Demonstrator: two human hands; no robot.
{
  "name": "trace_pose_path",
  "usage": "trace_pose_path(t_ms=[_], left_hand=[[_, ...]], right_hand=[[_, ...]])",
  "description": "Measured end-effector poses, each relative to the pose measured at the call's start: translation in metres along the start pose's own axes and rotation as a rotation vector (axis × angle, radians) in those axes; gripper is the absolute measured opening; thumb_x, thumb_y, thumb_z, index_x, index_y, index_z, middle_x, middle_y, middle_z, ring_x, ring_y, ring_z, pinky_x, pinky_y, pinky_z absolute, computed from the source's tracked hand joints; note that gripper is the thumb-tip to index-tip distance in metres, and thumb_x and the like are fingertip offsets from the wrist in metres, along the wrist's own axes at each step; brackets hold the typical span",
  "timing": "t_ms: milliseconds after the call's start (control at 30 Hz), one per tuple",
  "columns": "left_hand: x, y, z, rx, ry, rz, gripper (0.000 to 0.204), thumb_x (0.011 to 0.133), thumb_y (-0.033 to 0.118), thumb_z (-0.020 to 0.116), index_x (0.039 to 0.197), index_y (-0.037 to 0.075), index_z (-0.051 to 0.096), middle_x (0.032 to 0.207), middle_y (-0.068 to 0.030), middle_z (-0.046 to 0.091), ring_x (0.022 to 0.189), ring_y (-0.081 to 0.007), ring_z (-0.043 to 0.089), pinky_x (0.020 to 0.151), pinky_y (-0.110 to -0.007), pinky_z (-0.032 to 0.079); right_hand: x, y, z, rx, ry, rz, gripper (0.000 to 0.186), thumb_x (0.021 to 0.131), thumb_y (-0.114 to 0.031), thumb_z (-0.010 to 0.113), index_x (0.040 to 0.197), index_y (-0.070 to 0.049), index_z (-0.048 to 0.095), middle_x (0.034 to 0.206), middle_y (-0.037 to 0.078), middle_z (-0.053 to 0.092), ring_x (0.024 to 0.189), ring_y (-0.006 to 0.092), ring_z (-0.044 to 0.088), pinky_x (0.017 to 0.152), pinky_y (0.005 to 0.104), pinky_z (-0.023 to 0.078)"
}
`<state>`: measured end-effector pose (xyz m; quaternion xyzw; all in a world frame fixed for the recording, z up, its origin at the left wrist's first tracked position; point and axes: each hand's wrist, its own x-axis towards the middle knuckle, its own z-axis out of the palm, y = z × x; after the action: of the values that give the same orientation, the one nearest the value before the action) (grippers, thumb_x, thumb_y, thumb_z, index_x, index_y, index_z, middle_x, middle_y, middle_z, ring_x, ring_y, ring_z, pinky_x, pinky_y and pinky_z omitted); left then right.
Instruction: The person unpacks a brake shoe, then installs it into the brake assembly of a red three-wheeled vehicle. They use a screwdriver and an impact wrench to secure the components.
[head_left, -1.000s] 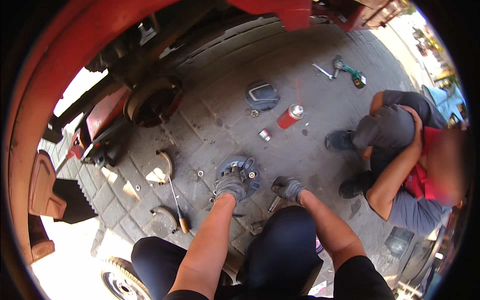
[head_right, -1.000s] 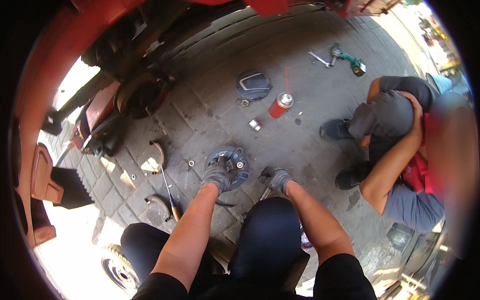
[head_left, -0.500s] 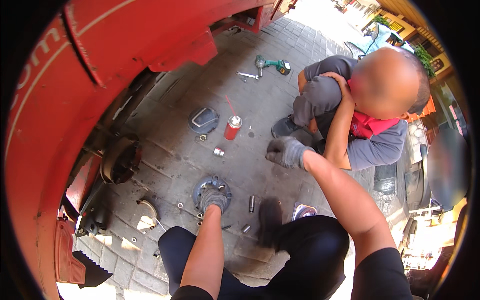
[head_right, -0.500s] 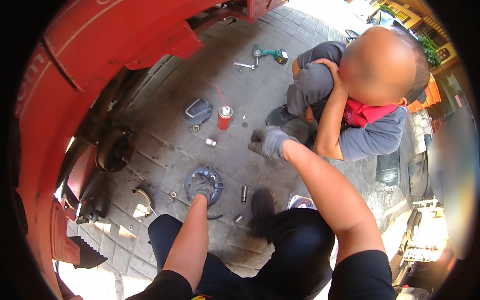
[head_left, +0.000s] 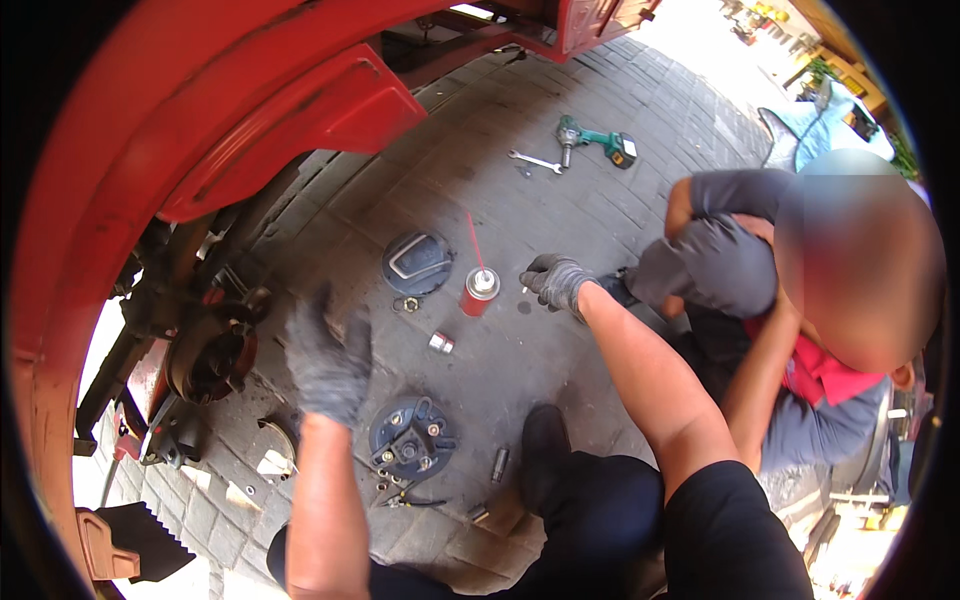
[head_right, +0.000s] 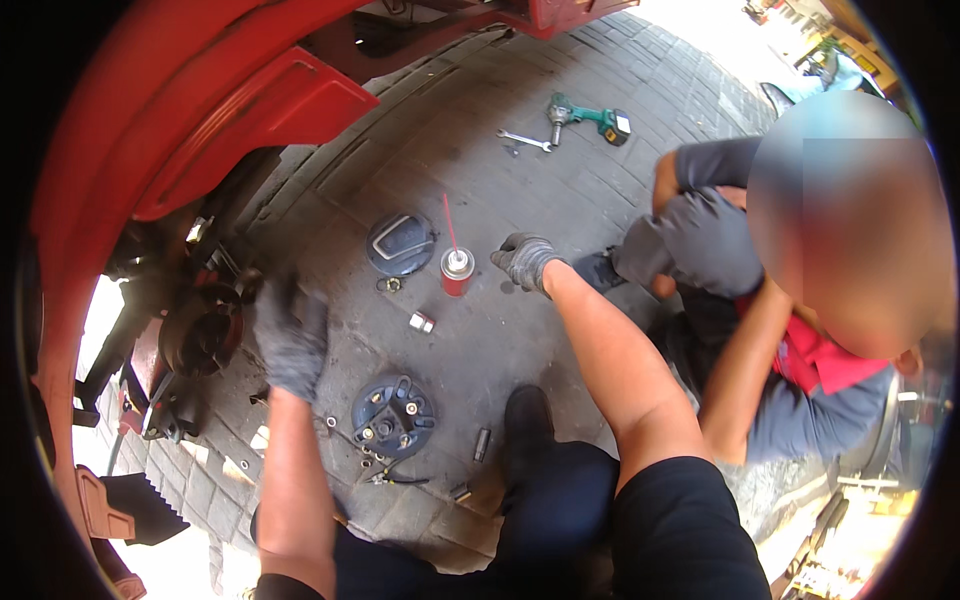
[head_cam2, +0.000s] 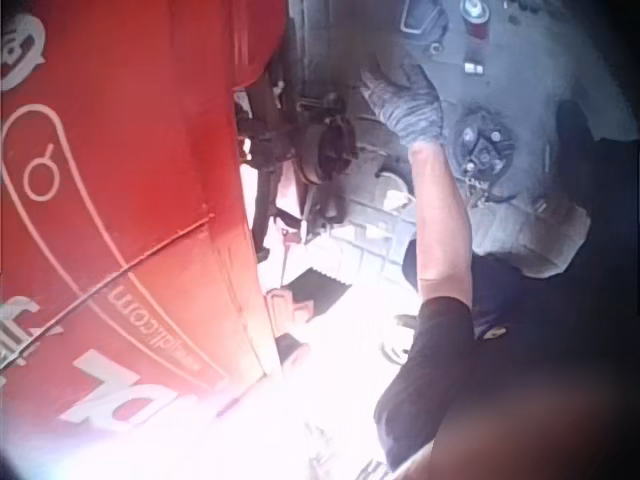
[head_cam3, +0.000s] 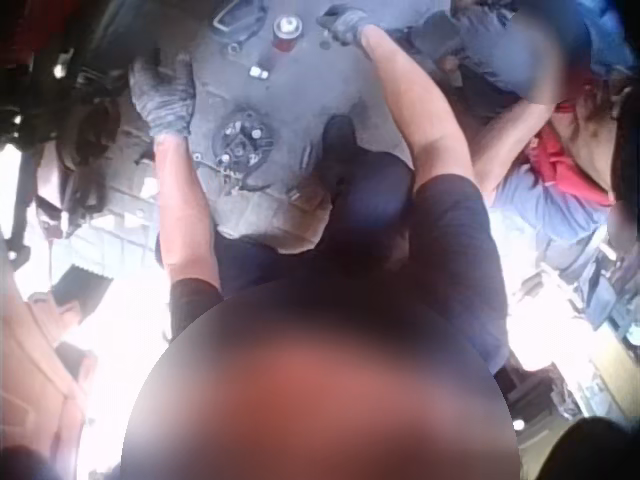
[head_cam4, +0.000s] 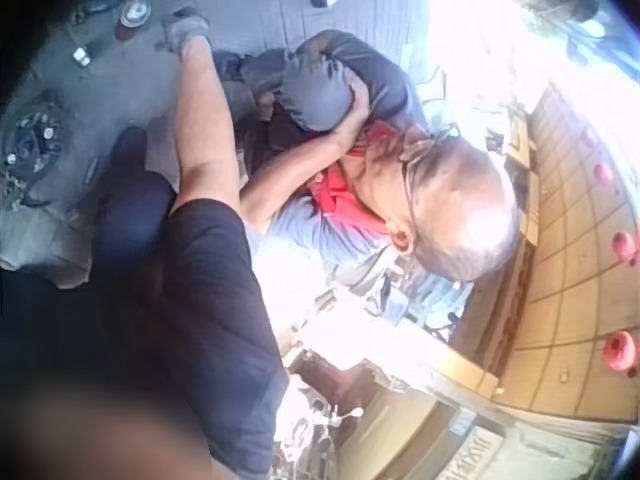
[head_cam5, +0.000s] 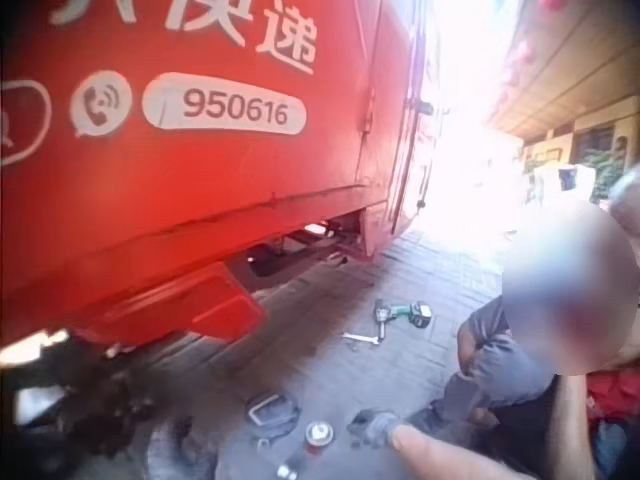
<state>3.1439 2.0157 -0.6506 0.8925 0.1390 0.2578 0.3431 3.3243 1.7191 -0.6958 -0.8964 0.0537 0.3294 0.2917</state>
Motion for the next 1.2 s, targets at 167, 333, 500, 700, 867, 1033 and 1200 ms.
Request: trace_pose_path(t_ms=[167,333,500,700,867,1033,1200], left_hand=[[0.118,0.017,0.009,0.430,0.043,0.210,0.055,0.085,0.036,0.064,0.128,0.004,0.051,0.125,-0.0190,0.057,0.115,-0.0413,0.052,0.099,-0.046,0.043],[0.188,-0.036,0.050,0.767,-0.206,-0.017,0.064,0.088,0.048,0.056,0.133,0.004,0.049,0.134,-0.0211,0.052,0.127,-0.0396,0.044,0.109,-0.045,0.031],[0.227,-0.134,0.066,0.665,-0.260,0.271,0.065,0.085,0.044,0.062,0.134,0.005,0.045,0.131,-0.0187,0.053,0.122,-0.0347,0.049,0.106,-0.042,0.034],[0.229,-0.153,0.067,0.693,-0.227,0.004,0.075,0.075,0.037,0.075,0.132,0.001,0.044,0.123,-0.0214,0.055,0.115,-0.0332,0.053,0.099,-0.041,0.041],[0.227,-0.126,0.075,0.810,-0.215,-0.067,0.071,0.072,0.035,0.076,0.127,-0.001,0.049,0.117,-0.0207,0.057,0.106,-0.0340,0.057,0.092,-0.039,0.046],[0.225,-0.105,0.077,0.710,-0.328,-0.081,0.060,0.074,0.036,0.075,0.118,-0.001,0.057,0.114,-0.0197,0.057,0.105,-0.0330,0.056,0.093,-0.039,0.044],[0.222,-0.113,0.074,0.843,-0.345,-0.006,0.062,0.077,0.045,0.071,0.123,0.005,0.058,0.123,-0.0212,0.054,0.115,-0.0360,0.052,0.099,-0.042,0.041]], right_hand=[[0.082,0.004,-0.022,0.156,0.080,-0.072,0.040,0.088,-0.032,0.062,0.113,-0.001,0.063,0.074,0.010,0.064,0.058,0.0208,0.060,0.052,0.0366,0.052],[0.172,0.017,-0.056,0.325,0.200,-0.059,0.044,0.087,-0.035,0.062,0.115,-0.001,0.063,0.081,0.012,0.066,0.064,0.0221,0.063,0.056,0.0362,0.054],[0.265,0.043,-0.089,0.416,0.255,0.019,0.047,0.085,-0.037,0.064,0.119,-0.005,0.059,0.093,0.011,0.065,0.074,0.0225,0.064,0.060,0.0381,0.054],[0.348,0.069,-0.128,0.225,0.497,0.038,0.053,0.082,-0.039,0.061,0.122,-0.005,0.059,0.111,0.021,0.065,0.100,0.0358,0.064,0.089,0.0418,0.048],[0.381,0.065,-0.159,0.086,0.571,0.117,0.051,0.081,-0.037,0.061,0.120,-0.004,0.058,0.114,0.024,0.064,0.107,0.0370,0.061,0.093,0.0423,0.047],[0.401,0.059,-0.166,-0.065,0.559,0.111,0.050,0.081,-0.033,0.060,0.121,-0.004,0.057,0.114,0.024,0.063,0.107,0.0382,0.061,0.092,0.0430,0.048],[0.423,0.057,-0.185,-0.366,0.341,0.143,0.036,0.080,-0.028,0.059,0.105,-0.003,0.067,0.107,0.022,0.066,0.102,0.0341,0.064,0.087,0.0415,0.050]])
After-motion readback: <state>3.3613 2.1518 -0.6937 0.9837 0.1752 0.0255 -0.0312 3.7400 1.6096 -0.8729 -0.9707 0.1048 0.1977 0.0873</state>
